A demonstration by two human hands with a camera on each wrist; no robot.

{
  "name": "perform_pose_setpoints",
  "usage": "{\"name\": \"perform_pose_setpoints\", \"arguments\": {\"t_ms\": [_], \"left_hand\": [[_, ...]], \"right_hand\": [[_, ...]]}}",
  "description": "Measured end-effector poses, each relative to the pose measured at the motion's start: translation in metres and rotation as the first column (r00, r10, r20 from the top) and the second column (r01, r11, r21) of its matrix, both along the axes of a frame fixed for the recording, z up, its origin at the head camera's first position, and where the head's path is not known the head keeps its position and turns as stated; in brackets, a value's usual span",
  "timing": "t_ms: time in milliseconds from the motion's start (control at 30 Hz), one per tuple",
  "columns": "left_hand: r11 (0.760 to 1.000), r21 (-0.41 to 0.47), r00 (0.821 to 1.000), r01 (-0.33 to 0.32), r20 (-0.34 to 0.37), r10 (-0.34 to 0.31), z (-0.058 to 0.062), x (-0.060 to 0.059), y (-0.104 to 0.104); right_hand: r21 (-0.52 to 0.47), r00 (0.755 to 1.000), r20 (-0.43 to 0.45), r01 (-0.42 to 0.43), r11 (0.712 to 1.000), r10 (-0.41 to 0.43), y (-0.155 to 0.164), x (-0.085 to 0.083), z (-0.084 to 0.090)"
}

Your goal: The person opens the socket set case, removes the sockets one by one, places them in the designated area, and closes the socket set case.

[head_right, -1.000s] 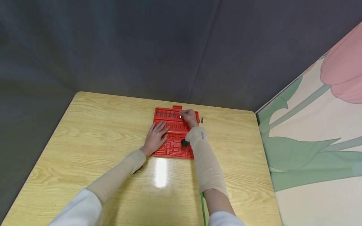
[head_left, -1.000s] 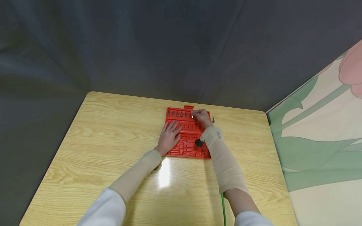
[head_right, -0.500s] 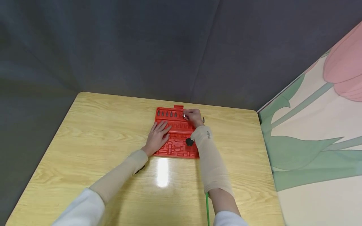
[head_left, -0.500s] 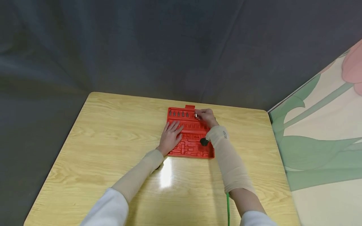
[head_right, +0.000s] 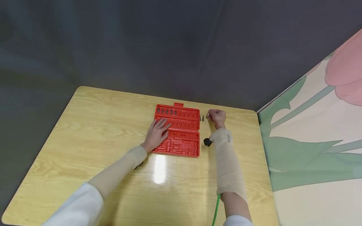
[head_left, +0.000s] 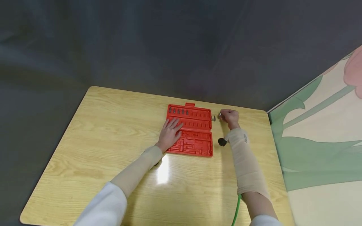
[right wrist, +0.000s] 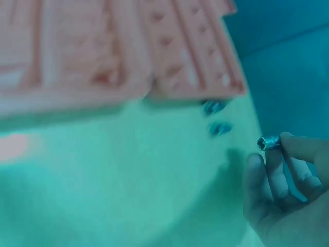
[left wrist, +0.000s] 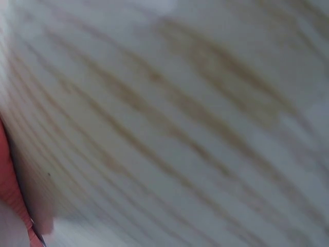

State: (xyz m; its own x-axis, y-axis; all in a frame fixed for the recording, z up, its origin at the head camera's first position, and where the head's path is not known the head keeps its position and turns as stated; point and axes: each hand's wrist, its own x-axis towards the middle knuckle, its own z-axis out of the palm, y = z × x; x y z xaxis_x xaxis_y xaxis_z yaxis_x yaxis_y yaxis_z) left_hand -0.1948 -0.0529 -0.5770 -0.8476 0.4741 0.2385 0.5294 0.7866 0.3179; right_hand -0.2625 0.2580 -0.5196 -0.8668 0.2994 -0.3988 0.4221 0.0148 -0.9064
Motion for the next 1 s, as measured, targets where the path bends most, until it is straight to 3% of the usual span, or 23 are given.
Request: {"name": "perform_pose_setpoints", "arguments": {"t_ms": [233,467,700,900,1000], "left_hand": [[0.999,0.032,0.999,-0.034,0.04,0.032,0.002,0.002,-0.014],[0.997,0.055,0.998,-0.048,0.03,0.046,0.002,0.004,-0.027],[0.997,0.049,0.998,-0.054,0.046,0.052,0.001,0.004,-0.029],[0.999,0.014,0.999,-0.049,0.014,0.049,-0.001,0.003,-0.028],[0.999,0.001,0.999,-0.049,-0.002,0.049,0.0,0.004,-0.028]], "right_hand": [[0.166,0.998,0.022,-0.058,0.984,0.055,-0.012,0.005,-0.016],[0.359,0.997,0.029,-0.076,0.93,0.071,-0.04,-0.001,-0.02],[0.457,0.993,0.101,-0.106,0.883,0.067,-0.046,-0.007,-0.026],[0.525,0.991,0.128,-0.104,0.845,0.042,-0.048,-0.008,-0.026],[0.521,0.989,0.135,-0.119,0.845,0.057,-0.048,-0.008,-0.023]]}}
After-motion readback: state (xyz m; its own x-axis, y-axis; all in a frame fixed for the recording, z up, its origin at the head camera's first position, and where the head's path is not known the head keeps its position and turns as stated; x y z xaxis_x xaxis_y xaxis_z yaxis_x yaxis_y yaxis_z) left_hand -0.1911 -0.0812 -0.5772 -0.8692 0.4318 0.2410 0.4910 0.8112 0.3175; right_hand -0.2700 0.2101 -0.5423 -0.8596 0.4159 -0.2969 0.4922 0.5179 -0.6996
